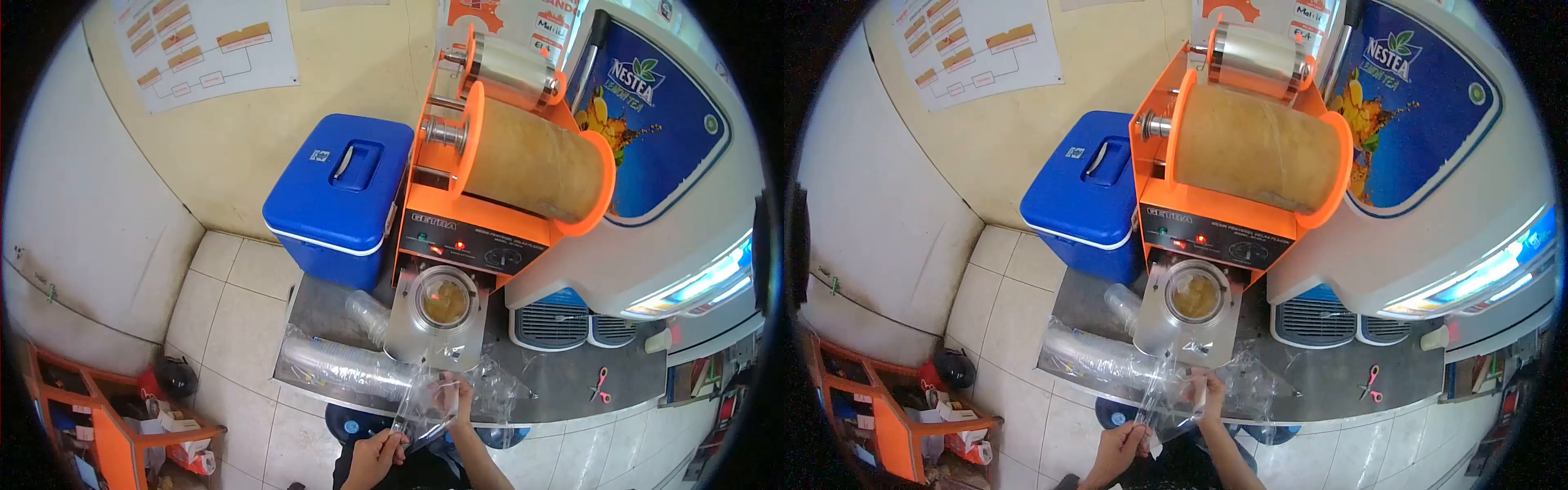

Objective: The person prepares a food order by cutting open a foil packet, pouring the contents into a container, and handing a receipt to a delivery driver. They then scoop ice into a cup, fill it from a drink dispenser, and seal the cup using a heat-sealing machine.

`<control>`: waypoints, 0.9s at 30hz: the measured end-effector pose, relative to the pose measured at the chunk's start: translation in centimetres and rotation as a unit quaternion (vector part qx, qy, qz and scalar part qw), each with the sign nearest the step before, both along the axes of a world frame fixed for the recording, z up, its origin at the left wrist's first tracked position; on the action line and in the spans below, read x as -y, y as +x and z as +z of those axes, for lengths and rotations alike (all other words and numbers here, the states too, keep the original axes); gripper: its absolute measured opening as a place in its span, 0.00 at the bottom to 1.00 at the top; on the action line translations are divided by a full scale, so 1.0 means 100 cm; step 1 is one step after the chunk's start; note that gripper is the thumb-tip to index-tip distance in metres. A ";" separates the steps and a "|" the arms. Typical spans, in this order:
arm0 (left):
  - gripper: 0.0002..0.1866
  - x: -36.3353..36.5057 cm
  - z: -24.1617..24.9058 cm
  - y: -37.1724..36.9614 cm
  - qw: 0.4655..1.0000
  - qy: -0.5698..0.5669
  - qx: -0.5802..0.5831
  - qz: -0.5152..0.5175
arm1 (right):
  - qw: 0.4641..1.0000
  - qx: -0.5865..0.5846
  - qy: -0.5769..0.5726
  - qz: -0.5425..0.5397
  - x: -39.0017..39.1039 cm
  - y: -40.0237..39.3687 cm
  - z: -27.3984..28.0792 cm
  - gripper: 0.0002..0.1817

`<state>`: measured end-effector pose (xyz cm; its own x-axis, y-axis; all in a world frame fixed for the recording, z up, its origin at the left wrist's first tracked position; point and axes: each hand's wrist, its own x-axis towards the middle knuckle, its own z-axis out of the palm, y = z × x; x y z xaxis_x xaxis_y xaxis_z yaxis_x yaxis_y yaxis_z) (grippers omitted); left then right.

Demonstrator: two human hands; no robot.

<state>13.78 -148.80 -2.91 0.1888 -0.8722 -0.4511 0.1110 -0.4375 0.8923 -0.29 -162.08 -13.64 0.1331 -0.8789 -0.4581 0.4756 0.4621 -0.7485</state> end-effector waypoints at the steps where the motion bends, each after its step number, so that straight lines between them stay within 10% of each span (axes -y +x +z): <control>1: 0.11 0.000 0.000 0.000 1.000 0.013 0.001 -0.003 | 0.997 -0.071 0.000 0.002 0.005 0.002 0.004 0.07; 4: 0.08 0.002 -0.007 0.001 0.993 -0.045 0.102 -0.028 | 0.993 0.054 -0.041 -0.099 0.032 0.013 -0.016 0.10; 6: 0.06 0.007 -0.008 -0.001 0.973 -0.103 0.201 -0.034 | 0.982 -0.188 -0.029 0.007 0.057 0.019 0.033 0.09; 11: 0.04 0.009 -0.024 -0.009 0.963 -0.110 0.247 -0.007 | 0.987 -0.120 -0.105 0.018 0.125 0.024 -0.003 0.05; 14: 0.33 0.007 -0.061 -0.009 0.939 -0.055 0.297 -0.163 | 0.974 -0.152 -0.156 0.066 0.157 0.027 -0.016 0.05; 15: 0.04 0.016 -0.038 -0.015 0.946 -0.128 0.296 -0.010 | 0.970 -0.148 -0.177 0.079 0.163 0.028 -0.019 0.05; 21: 0.04 0.021 -0.043 -0.020 0.944 -0.140 0.299 -0.012 | 0.983 -0.138 -0.055 -0.108 0.185 0.031 -0.028 0.06; 25: 0.05 0.009 -0.052 -0.016 0.948 -0.136 0.286 -0.024 | 0.981 -0.157 -0.100 0.061 0.181 -0.001 -0.050 0.16; 27: 0.06 0.007 -0.041 -0.015 0.942 -0.133 0.306 -0.028 | 0.993 0.102 -0.032 -0.050 0.135 0.001 -0.049 0.20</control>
